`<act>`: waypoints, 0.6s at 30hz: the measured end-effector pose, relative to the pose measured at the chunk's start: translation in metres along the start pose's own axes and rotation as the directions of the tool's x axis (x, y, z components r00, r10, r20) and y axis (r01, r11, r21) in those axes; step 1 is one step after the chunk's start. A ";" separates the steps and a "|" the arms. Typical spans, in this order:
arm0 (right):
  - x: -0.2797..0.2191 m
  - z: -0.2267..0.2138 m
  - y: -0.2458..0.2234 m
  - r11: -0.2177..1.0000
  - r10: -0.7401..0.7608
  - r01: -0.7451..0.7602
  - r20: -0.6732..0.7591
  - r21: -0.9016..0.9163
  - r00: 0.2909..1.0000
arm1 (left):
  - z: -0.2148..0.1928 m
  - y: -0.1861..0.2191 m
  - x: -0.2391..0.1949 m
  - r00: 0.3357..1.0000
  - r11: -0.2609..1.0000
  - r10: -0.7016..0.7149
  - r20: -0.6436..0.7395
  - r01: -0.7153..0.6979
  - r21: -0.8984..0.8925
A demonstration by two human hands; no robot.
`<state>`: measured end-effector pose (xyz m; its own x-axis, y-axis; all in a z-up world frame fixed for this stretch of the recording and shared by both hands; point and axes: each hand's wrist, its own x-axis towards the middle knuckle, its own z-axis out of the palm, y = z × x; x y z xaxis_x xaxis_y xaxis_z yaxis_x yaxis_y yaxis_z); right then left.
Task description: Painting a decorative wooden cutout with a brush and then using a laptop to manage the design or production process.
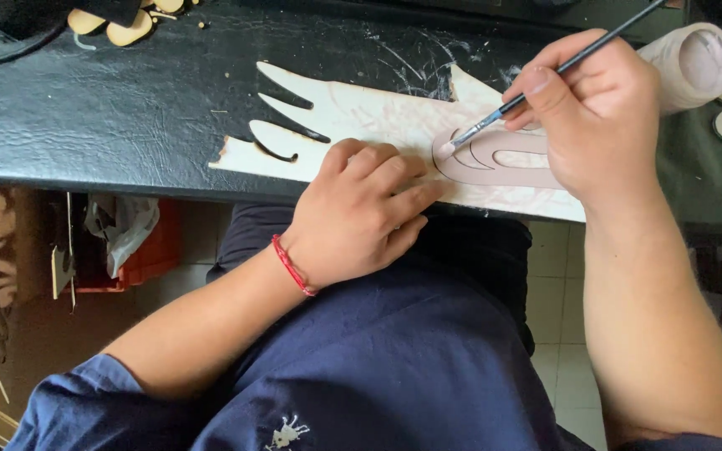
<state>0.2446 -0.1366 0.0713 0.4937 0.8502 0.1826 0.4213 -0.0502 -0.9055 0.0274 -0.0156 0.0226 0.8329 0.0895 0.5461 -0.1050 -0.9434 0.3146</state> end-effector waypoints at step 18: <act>0.015 0.001 0.006 0.999 0.016 -0.015 0.040 -0.035 0.999 | 0.004 0.002 0.003 0.999 0.975 0.002 0.033 -0.009 0.221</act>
<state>0.2540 -0.1240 0.0679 0.4698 0.8695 0.1524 0.4405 -0.0812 -0.8941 0.0315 -0.0187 0.0221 0.8502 0.0770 0.5208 0.0101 -0.9914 0.1301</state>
